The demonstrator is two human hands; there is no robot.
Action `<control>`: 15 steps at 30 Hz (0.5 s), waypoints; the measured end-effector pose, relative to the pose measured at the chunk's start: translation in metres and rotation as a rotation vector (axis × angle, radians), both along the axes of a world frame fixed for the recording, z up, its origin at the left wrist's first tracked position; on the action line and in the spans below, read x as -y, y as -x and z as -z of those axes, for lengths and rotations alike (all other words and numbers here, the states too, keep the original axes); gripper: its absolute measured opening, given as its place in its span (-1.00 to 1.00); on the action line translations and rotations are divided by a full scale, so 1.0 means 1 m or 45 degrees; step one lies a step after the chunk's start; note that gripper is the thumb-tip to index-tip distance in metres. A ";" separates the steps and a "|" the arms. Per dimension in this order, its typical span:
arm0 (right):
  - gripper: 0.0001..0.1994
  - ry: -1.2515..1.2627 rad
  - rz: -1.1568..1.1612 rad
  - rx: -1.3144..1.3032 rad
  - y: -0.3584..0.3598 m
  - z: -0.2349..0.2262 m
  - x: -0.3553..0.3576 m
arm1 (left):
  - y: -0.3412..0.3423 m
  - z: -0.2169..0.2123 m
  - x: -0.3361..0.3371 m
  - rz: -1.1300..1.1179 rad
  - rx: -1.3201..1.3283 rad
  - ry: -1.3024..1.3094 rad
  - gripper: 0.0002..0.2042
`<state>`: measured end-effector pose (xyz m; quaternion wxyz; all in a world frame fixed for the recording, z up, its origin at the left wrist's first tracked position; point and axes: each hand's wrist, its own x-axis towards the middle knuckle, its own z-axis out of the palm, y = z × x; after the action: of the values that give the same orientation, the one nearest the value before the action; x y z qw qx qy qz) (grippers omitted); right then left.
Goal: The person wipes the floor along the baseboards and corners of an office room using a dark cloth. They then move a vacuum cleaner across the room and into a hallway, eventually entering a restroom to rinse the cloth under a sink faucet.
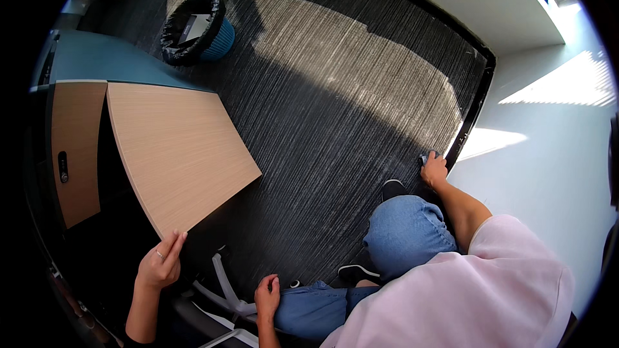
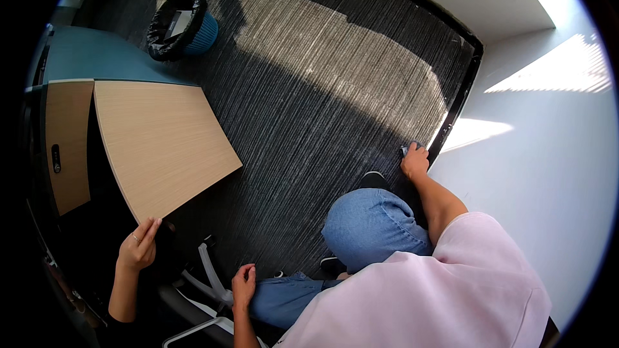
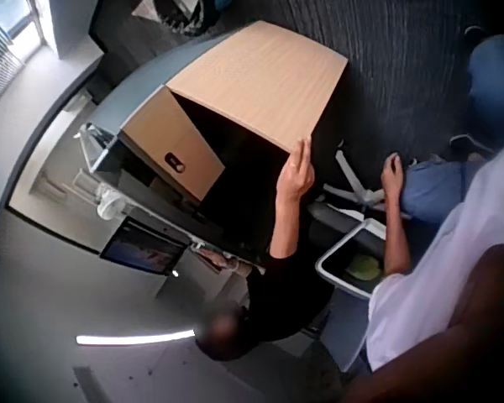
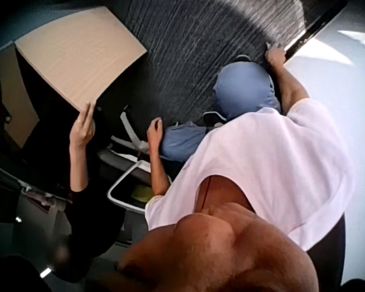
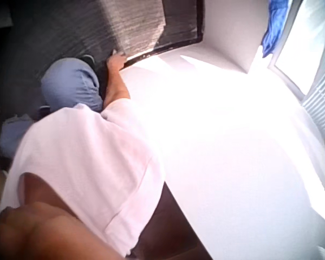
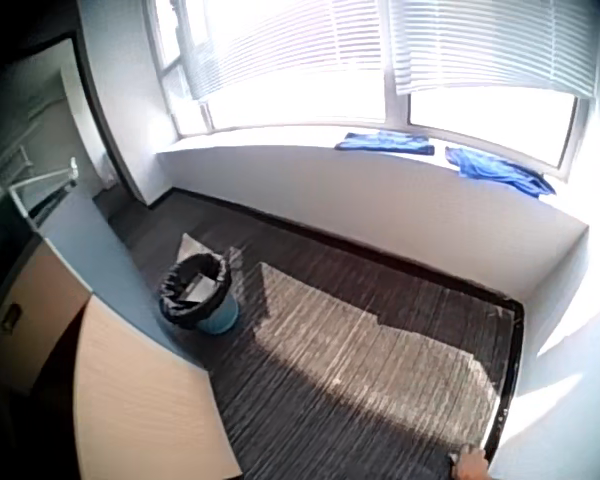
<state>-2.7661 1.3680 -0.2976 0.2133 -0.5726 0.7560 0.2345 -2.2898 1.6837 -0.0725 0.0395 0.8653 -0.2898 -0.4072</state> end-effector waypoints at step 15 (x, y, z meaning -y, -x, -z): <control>-0.45 -0.100 -0.112 -0.032 0.013 0.022 0.009 | 0.074 -0.128 -0.009 0.541 0.100 0.125 -0.62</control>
<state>-2.7788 1.3589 -0.3196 0.2156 -0.5936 0.7230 0.2802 -2.3643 1.6931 0.0550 -0.0164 0.7970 -0.4864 -0.3577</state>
